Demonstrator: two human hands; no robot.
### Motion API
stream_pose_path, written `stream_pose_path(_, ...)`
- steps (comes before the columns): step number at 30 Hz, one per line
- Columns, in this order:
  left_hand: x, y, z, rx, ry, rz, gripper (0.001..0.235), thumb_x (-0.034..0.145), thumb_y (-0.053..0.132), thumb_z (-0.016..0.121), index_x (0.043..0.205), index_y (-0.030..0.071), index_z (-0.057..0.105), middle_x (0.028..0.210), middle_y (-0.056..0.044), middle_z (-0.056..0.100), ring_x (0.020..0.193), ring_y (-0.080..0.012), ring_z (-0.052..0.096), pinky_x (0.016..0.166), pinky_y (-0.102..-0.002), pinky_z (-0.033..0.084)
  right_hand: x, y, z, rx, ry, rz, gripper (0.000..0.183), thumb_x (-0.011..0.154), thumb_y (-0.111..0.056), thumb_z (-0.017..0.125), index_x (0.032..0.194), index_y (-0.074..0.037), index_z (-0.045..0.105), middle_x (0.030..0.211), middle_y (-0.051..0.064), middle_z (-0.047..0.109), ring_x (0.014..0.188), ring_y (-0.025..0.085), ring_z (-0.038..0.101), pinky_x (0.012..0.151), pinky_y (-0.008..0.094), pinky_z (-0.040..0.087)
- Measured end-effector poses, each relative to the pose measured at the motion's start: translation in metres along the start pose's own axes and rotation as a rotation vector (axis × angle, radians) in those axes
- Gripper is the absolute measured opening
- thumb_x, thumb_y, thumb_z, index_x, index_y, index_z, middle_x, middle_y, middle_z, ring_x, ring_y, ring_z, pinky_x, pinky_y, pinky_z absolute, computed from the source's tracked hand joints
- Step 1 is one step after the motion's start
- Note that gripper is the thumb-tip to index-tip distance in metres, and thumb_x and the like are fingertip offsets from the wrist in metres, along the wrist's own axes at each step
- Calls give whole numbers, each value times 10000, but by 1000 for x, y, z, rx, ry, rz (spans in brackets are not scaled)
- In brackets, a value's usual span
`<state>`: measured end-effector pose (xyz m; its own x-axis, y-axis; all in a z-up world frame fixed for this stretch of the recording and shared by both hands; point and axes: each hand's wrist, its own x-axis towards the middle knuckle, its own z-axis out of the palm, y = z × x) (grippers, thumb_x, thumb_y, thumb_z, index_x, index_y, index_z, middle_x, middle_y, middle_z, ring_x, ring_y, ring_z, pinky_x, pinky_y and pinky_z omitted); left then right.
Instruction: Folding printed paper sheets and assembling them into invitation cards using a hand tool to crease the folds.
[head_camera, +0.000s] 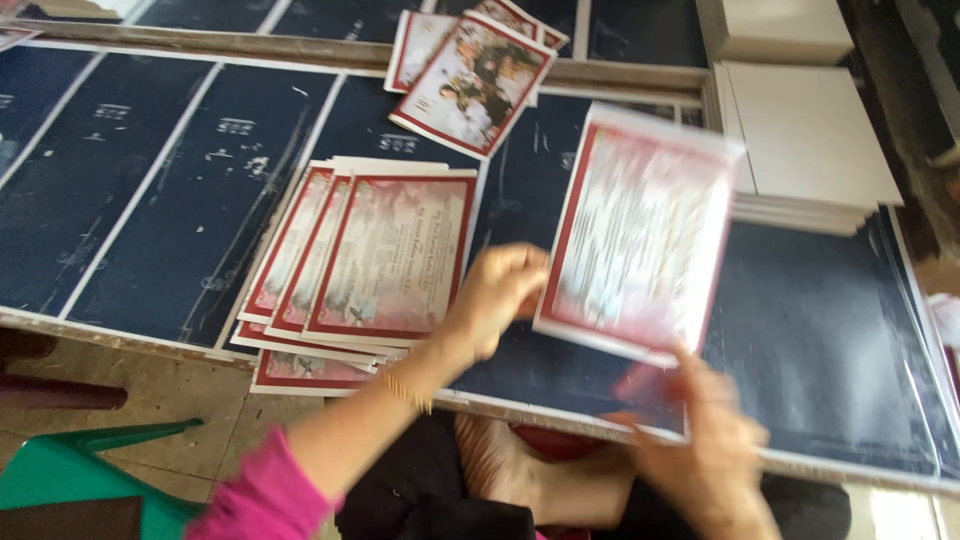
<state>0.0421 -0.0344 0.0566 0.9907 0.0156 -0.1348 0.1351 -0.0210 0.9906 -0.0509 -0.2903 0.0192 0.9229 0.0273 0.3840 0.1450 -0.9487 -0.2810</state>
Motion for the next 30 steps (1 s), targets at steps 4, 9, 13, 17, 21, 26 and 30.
stream_pose_path(4, -47, -25, 18, -335, 49, -192, 129, 898, 54, 587, 938, 4, 699, 838, -98, 716, 735, -158, 683, 635, -273, 572, 2, -76, -14, -121, 143, -696, 486, 905, -270, 654, 1316, -20, 588, 1048, 40, 639, 772, 88, 631, 576, 241, 512)
stream_pose_path(9, -74, -16, 19, -269, -43, -277, 325, 930, 129, 554, 1198, -19, 664, 950, -143, 743, 856, -207, 722, 774, -318, 621, 5, -98, -8, -275, 157, -738, 215, 963, -28, 525, 1150, 17, 621, 900, 27, 542, 706, 95, 572, 528, 215, 484)
stream_pose_path(13, -74, -25, 17, -239, -36, -284, 404, 928, 101, 562, 1311, -14, 622, 976, -131, 748, 915, -185, 718, 853, -311, 619, -2, -97, 3, -292, 173, -708, 238, 936, 22, 526, 1160, 29, 609, 919, 60, 557, 725, 104, 578, 530, 212, 479)
stream_pose_path(17, -76, -28, 17, -219, -81, -271, 442, 920, 103, 568, 1347, -7, 586, 1127, -177, 747, 1012, -222, 727, 880, -305, 612, -4, -100, -1, -286, 153, -692, 155, 933, 48, 497, 1019, -13, 610, 829, 40, 524, 643, 110, 526, 486, 219, 441)
stream_pose_path(21, -76, -27, 16, -191, -110, -273, 465, 911, 99, 572, 1364, -8, 562, 1162, -192, 737, 1050, -243, 728, 912, -310, 608, -4, -96, 7, -222, 148, -696, 214, 944, 67, 484, 818, -102, 526, 739, 15, 472, 602, 120, 485, 463, 234, 405)
stream_pose_path(26, -77, -29, 16, -198, -121, -243, 472, 907, 91, 588, 1361, -32, 554, 1120, -177, 750, 1045, -231, 726, 930, -315, 607, -6, -89, 12, -80, 108, -667, 214, 967, 56, 471, 815, -94, 491, 728, 26, 469, 562, 132, 476, 436, 251, 407)
stream_pose_path(30, -78, -26, 17, -175, -120, -217, 495, 892, 118, 619, 1361, -31, 562, 1036, -132, 762, 992, -188, 725, 927, -297, 604, -10, -83, 14, -61, 68, -665, 199, 972, 38, 457, 828, -97, 485, 734, 28, 468, 541, 139, 461, 425, 268, 403)
